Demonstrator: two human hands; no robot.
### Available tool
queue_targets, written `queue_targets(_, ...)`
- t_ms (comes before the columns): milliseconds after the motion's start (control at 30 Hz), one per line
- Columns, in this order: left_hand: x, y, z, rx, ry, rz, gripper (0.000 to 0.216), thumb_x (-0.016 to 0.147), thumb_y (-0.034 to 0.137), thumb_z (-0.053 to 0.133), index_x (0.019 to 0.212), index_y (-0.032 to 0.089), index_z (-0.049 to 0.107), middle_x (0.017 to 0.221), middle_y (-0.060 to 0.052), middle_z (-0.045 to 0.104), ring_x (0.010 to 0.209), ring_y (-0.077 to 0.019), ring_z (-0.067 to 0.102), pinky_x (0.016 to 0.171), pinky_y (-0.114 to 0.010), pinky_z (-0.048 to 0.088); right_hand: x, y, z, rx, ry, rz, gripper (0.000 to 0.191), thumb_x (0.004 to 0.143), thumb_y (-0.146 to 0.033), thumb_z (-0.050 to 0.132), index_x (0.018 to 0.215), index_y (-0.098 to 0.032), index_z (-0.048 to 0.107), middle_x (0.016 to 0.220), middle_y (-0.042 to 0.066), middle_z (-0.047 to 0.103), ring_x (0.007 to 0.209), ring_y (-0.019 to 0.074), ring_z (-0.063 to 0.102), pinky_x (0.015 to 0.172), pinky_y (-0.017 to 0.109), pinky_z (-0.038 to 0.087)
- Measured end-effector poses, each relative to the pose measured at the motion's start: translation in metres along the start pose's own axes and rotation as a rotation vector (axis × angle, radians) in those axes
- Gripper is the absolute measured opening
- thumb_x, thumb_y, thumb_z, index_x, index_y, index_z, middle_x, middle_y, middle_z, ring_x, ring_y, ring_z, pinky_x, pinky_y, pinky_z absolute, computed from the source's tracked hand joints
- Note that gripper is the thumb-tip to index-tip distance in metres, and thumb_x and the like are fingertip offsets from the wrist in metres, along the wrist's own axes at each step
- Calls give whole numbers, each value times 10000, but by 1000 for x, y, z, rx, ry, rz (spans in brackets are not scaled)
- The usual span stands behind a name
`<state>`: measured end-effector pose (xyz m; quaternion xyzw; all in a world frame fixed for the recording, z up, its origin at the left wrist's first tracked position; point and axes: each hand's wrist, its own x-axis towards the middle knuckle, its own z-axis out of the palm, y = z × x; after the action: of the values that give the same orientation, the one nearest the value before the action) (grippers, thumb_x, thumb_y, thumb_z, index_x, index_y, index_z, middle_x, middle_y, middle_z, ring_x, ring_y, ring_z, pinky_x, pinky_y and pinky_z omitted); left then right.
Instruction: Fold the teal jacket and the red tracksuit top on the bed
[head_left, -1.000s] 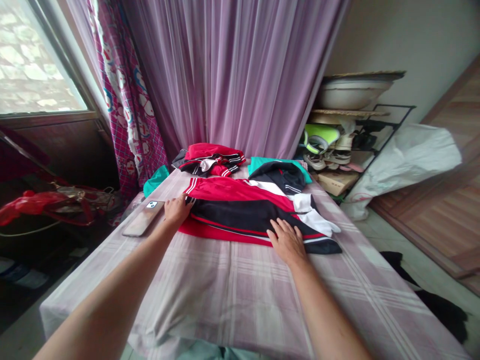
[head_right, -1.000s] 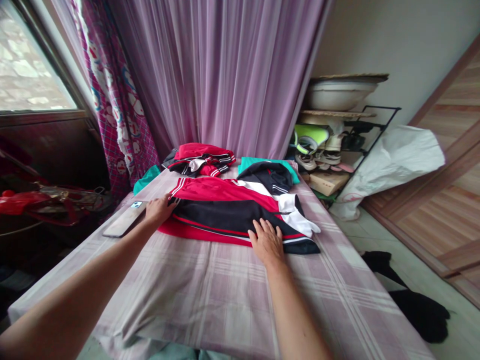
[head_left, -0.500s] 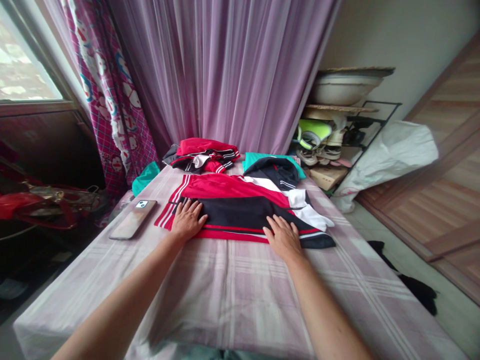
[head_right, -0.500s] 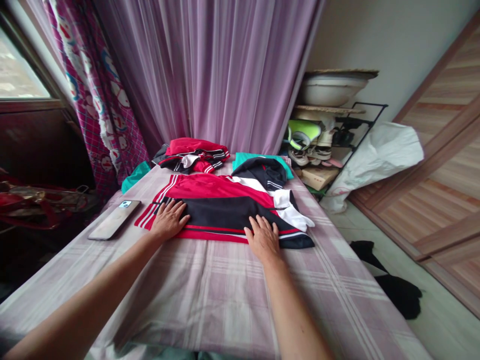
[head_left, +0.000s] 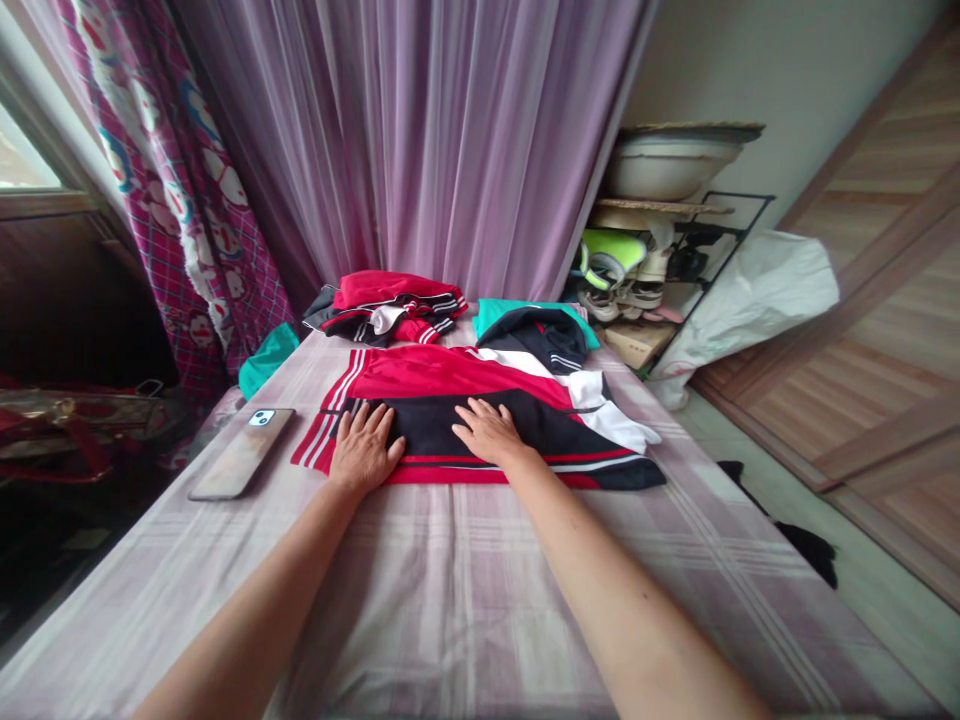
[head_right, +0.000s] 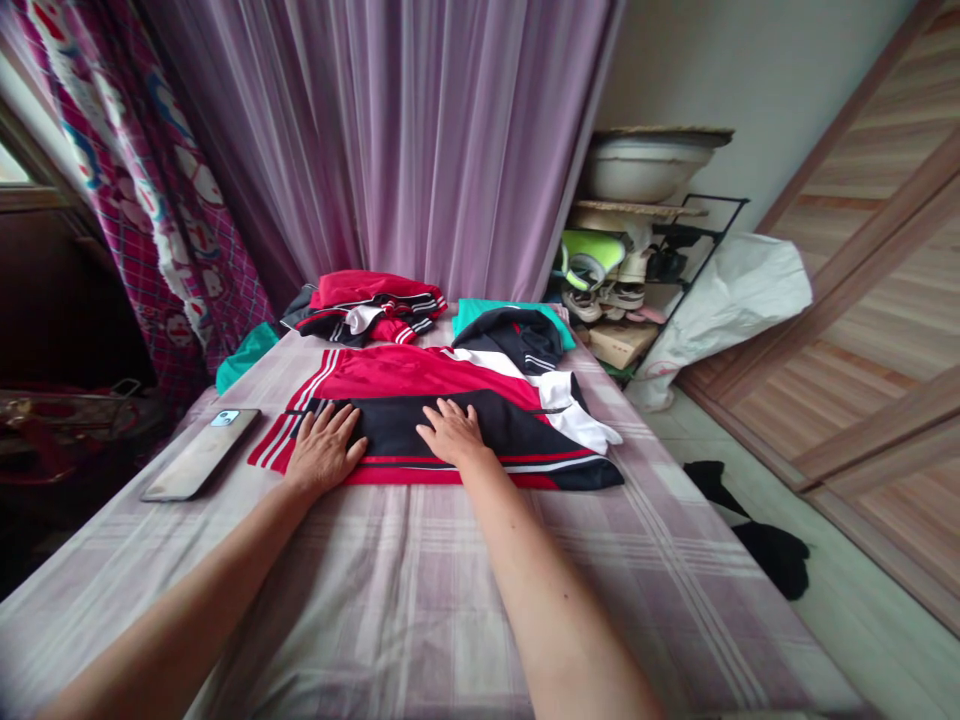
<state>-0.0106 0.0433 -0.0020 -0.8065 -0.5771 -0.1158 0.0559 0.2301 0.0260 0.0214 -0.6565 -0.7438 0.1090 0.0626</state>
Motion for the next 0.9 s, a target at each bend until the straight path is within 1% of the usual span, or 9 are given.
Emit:
queue_targets(133, 0, -1, 3, -22, 10, 11, 608, 927, 489, 435, 1460, 207, 516, 1538, -87, 492, 1484, -346, 317, 1229, -560, 177, -15, 39, 6, -91, 46, 45, 554, 1025, -482, 330, 1522, -259, 429, 1625, 84, 345, 1495, 238, 294, 1212, 499, 189)
queue_targets(267, 0, -2, 5, -30, 26, 13, 601, 925, 499, 433, 1458, 235, 518, 1526, -75, 509, 1478, -340, 329, 1227, -563, 174, -54, 100, 10, -172, 158, 133, 522, 1013, -424, 355, 1499, -271, 466, 1591, 72, 410, 1463, 236, 358, 1197, 482, 247)
queue_targets(367, 0, -1, 4, -30, 25, 4, 597, 927, 503, 432, 1457, 242, 518, 1529, -65, 507, 1483, -329, 323, 1233, -547, 166, -82, 145, 13, -189, 281, 212, 512, 983, -390, 387, 1444, -224, 536, 1538, 99, 484, 1411, 266, 435, 1173, 489, 303)
queue_targets(433, -1, 0, 3, -36, 15, 1, 599, 930, 499, 430, 1458, 231, 516, 1536, -70, 498, 1487, -329, 313, 1236, -549, 157, -93, 166, 14, -103, 381, 183, 513, 963, -365, 396, 1409, -179, 568, 1484, 122, 542, 1371, 268, 481, 1161, 465, 341)
queue_targets(533, -1, 1, 3, -44, 15, 2, 599, 930, 491, 432, 1461, 227, 513, 1533, -78, 500, 1485, -331, 318, 1234, -556, 159, -99, 181, 13, 175, 535, 221, 494, 927, -380, 427, 1322, -171, 638, 1358, 129, 646, 1287, 278, 562, 1117, 451, 414)
queue_targets(633, -1, 1, 3, -35, 27, 3, 592, 927, 481, 437, 1463, 241, 509, 1527, -71, 508, 1481, -329, 327, 1232, -554, 166, -100, 185, 9, 620, 728, 352, 502, 900, -481, 459, 1193, -151, 700, 1201, 154, 720, 1147, 295, 657, 1015, 464, 503)
queue_targets(733, -1, 0, 3, -19, 27, 2, 591, 929, 478, 432, 1461, 235, 510, 1529, -72, 506, 1482, -330, 325, 1231, -557, 169, -106, 193, 5, 1024, 855, 377, 561, 864, -601, 502, 1088, -131, 712, 1086, 174, 748, 990, 276, 719, 888, 439, 569)
queue_targets(800, -1, 1, 2, -15, 15, 1, 594, 930, 482, 430, 1459, 226, 512, 1532, -76, 502, 1483, -330, 324, 1231, -558, 173, -114, 201, 2, 1065, 829, 378, 560, 821, -632, 568, 1032, -137, 723, 1018, 167, 762, 899, 265, 731, 808, 415, 585)
queue_targets(900, -1, 2, -1, -12, -2, -6, 593, 931, 486, 432, 1457, 225, 514, 1535, -73, 499, 1486, -325, 321, 1233, -547, 174, -128, 212, -3, 754, 736, 468, 475, 814, -581, 592, 982, -171, 763, 928, 128, 776, 831, 256, 716, 737, 371, 561)
